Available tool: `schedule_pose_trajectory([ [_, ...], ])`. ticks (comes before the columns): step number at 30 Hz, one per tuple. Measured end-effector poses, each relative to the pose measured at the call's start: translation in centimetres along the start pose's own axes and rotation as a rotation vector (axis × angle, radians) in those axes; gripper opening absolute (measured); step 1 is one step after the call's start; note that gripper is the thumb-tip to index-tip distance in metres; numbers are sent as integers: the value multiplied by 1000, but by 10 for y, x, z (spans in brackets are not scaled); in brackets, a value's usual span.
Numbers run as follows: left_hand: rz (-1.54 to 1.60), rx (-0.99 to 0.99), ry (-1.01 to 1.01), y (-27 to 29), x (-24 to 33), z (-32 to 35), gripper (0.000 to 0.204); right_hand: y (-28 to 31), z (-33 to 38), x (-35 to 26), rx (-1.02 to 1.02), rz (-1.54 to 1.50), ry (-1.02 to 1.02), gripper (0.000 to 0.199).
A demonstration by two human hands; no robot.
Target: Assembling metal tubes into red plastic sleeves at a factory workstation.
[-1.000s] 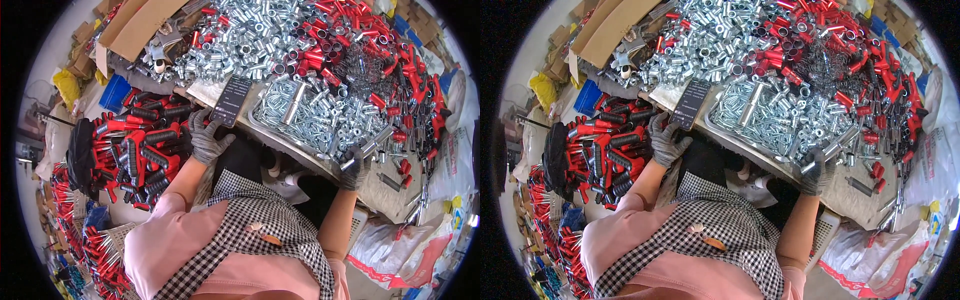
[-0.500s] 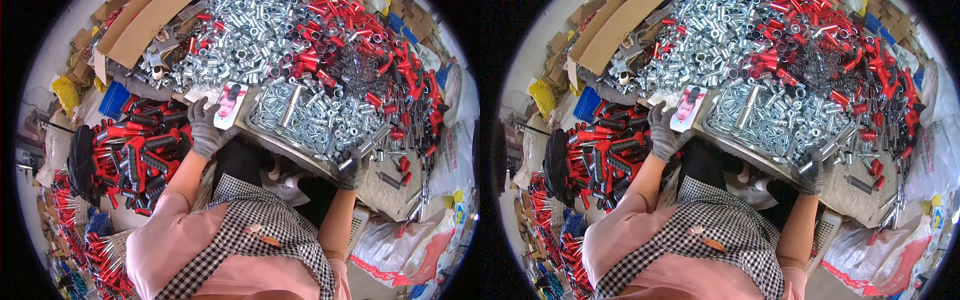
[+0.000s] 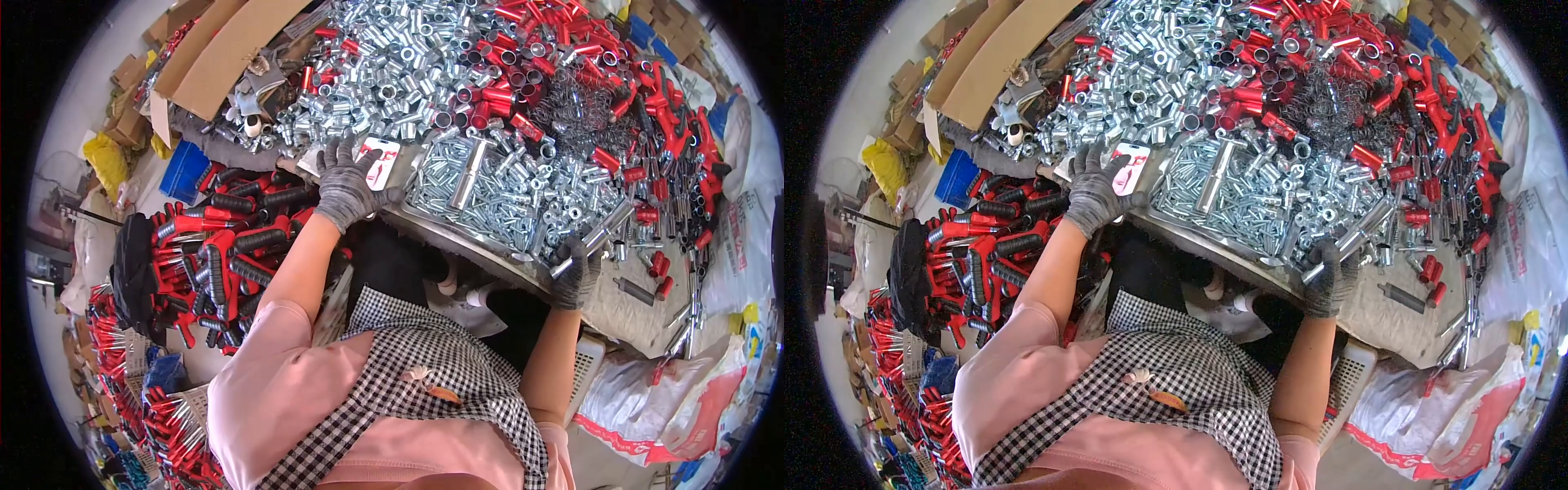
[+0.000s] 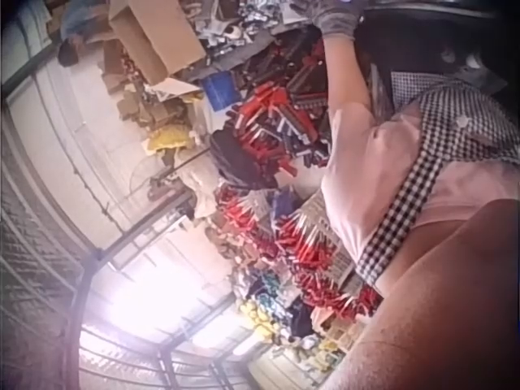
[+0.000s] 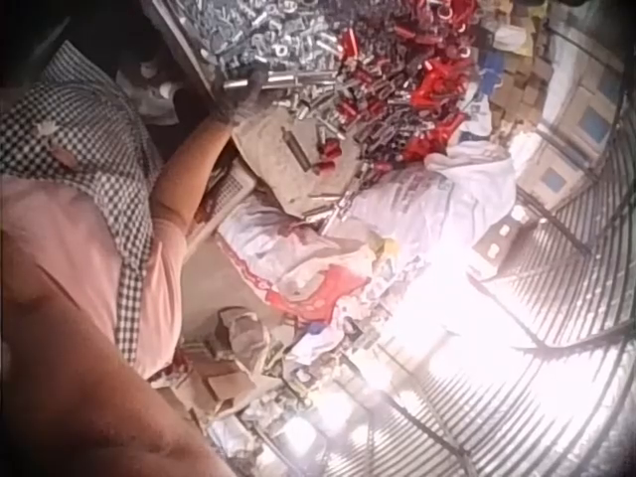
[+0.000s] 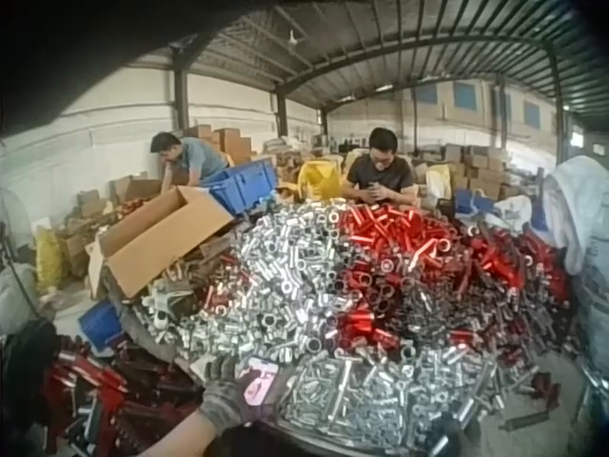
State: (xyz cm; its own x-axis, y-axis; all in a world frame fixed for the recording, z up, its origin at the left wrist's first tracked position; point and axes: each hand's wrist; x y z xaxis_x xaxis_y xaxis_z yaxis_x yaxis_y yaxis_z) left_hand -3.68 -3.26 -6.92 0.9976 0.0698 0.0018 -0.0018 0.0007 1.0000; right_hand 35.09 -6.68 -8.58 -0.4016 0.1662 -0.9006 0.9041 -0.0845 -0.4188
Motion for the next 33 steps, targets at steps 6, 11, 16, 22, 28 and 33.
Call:
schedule_pose_trajectory([
  [6,-22,-176,22,8,3,-6,101,3,0,2,-9,29,7,41],
  [11,4,1,4,0,-6,-2,108,-1,0,0,14,53,-5,39],
  [16,26,156,9,-9,-11,14,105,-2,1,-1,13,37,4,39],
  [22,134,313,-46,-24,-23,37,99,-4,1,-1,1,38,21,40],
  [28,106,281,-44,-25,-24,43,97,-1,1,-1,-9,36,21,41],
  [33,101,272,-47,-25,-19,42,95,1,1,2,-19,-7,5,41],
])
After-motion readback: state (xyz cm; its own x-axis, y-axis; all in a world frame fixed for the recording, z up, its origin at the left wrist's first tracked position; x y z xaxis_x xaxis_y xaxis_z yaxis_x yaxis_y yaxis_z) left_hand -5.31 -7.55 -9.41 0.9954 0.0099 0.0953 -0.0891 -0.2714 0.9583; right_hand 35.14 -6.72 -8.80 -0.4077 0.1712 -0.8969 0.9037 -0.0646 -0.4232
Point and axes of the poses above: each hand's wrist, its own z-axis away from the middle knuckle, its own y-axis out of the back of the hand, x = y × z, and after that the axes turned 10 degrees about -x, right-handed
